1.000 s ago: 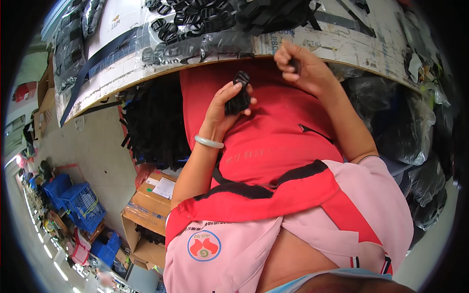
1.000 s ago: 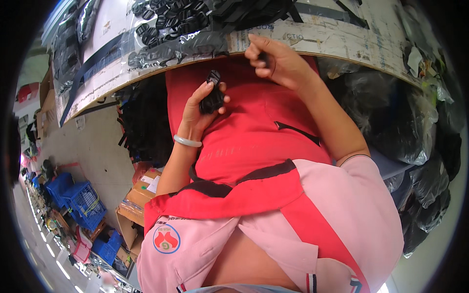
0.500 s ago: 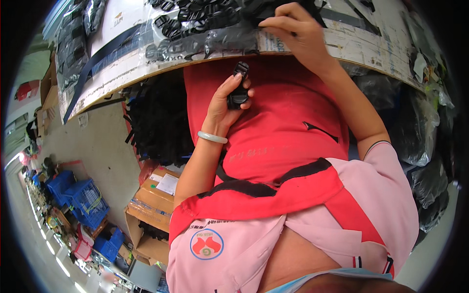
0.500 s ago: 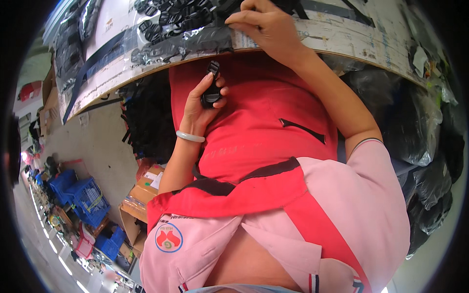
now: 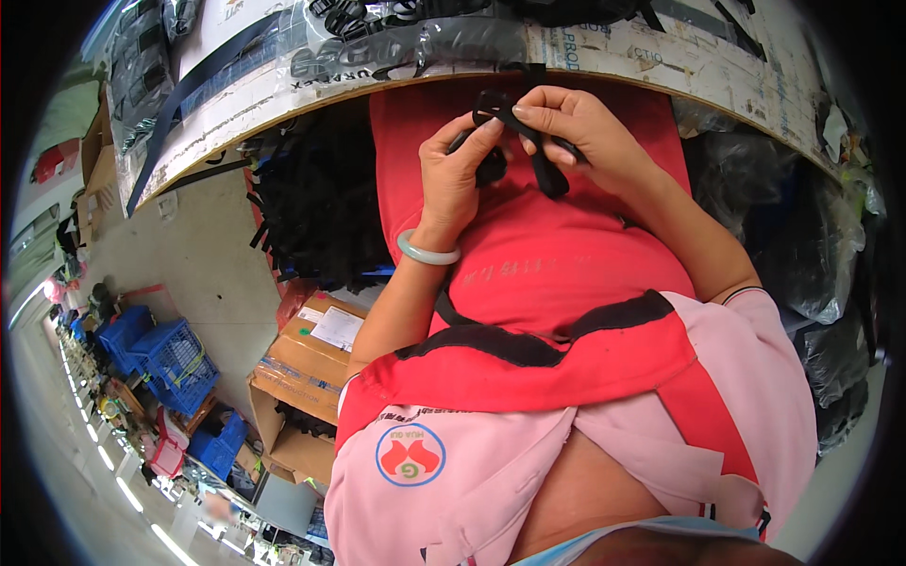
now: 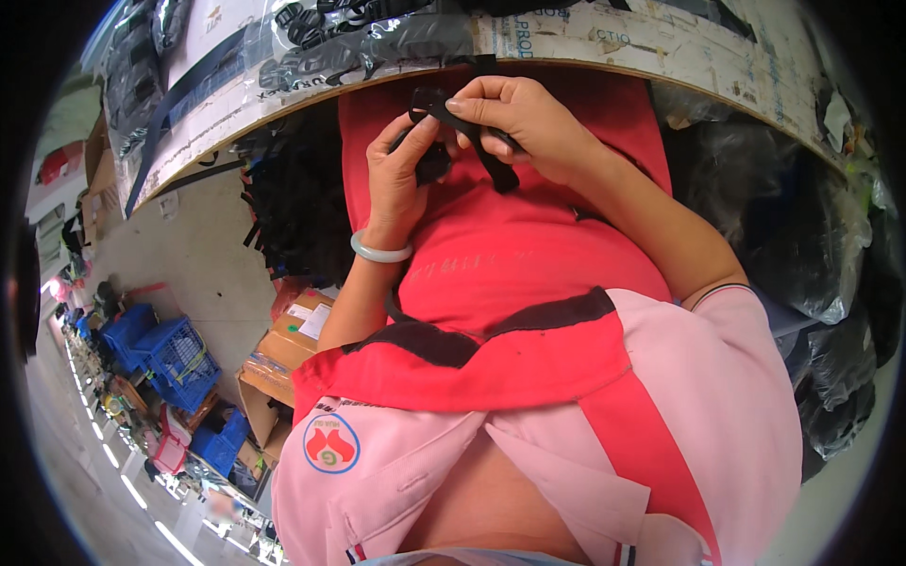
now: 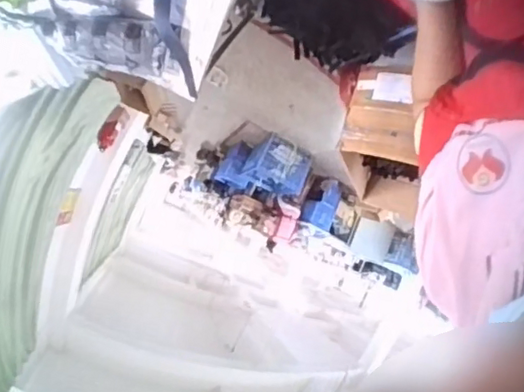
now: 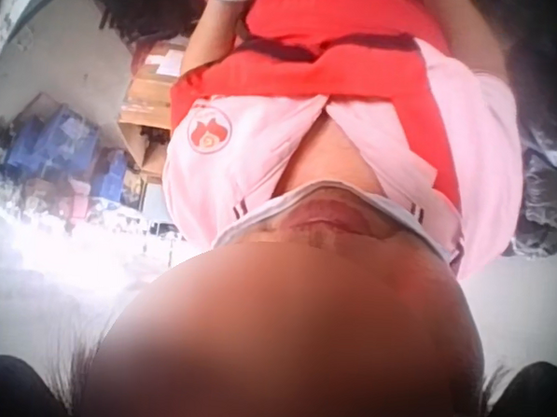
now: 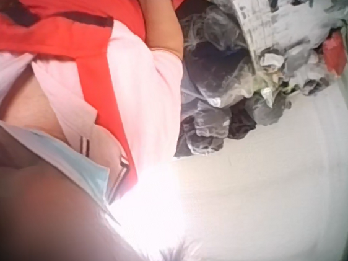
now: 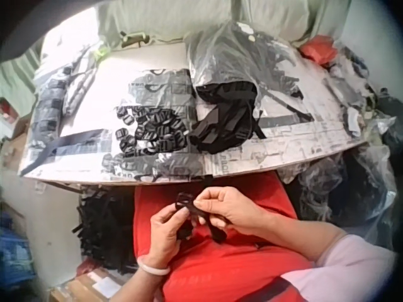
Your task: Manually threading a plastic buckle or fastener onto a black fabric strap.
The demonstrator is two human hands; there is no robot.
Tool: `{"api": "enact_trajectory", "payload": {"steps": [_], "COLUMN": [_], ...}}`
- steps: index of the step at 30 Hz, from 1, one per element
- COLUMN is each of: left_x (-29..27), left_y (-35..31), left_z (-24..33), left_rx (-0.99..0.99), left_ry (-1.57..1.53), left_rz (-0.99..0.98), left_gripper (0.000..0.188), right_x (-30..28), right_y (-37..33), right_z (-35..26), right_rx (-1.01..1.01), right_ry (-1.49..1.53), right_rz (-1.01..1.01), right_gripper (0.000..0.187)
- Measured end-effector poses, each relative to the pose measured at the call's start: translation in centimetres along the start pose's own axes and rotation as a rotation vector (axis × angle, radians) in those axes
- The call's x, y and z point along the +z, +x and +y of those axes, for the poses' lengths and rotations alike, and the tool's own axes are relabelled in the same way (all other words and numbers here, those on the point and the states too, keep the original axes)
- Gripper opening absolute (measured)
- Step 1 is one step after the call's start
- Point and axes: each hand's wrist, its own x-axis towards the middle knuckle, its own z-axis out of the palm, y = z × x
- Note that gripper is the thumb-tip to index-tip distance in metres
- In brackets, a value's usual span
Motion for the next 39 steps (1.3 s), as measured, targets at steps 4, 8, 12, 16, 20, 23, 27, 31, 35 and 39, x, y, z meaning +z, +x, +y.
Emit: {"api": "enact_trajectory", "payload": {"steps": [4,8,12,16,20,23,27,31,35,39], "left_x": [0.2,0.1,0.0,0.0,-0.4,-0.6,-1.7,-1.9,-2.0,-1.7], "left_y": [0.1,0.3,0.4,0.4,0.8,1.3,2.0,0.5,0.3,0.4], "left_z": [-0.6,-0.9,-0.9,-1.0,-1.4,-1.4,-0.7,1.0,1.4,0.7], "left_rx": [0.184,0.364,0.493,0.471,0.564,0.714,0.905,0.377,-0.136,-0.135], "left_ry": [0.112,0.249,0.429,0.383,0.433,0.583,0.819,0.456,0.022,-0.018], "left_rz": [0.111,0.157,0.149,0.168,0.155,0.161,0.077,-0.034,0.020,0.049], "left_gripper": [0.013,0.013,0.014,0.016,0.018,0.022,0.021,0.024,0.029,0.026], "right_x": [0.3,0.8,1.0,1.3,1.0,1.4,0.7,-0.6,-0.7,1.0], "right_y": [0.2,0.2,0.2,0.3,0.7,0.9,2.0,1.6,1.8,1.1], "right_z": [0.4,0.7,0.9,1.0,1.5,2.0,2.8,2.6,3.4,3.1], "right_rx": [0.058,0.050,0.094,0.105,0.048,0.009,-0.051,-0.041,-0.109,-0.445], "right_ry": [0.172,0.254,0.422,0.525,0.627,0.639,0.531,0.295,-0.035,-0.253], "right_rz": [-0.034,-0.055,-0.056,-0.091,-0.145,-0.103,-0.101,-0.079,0.014,0.086], "right_gripper": [0.019,0.019,0.018,0.017,0.014,0.015,0.020,0.020,0.018,0.015]}}
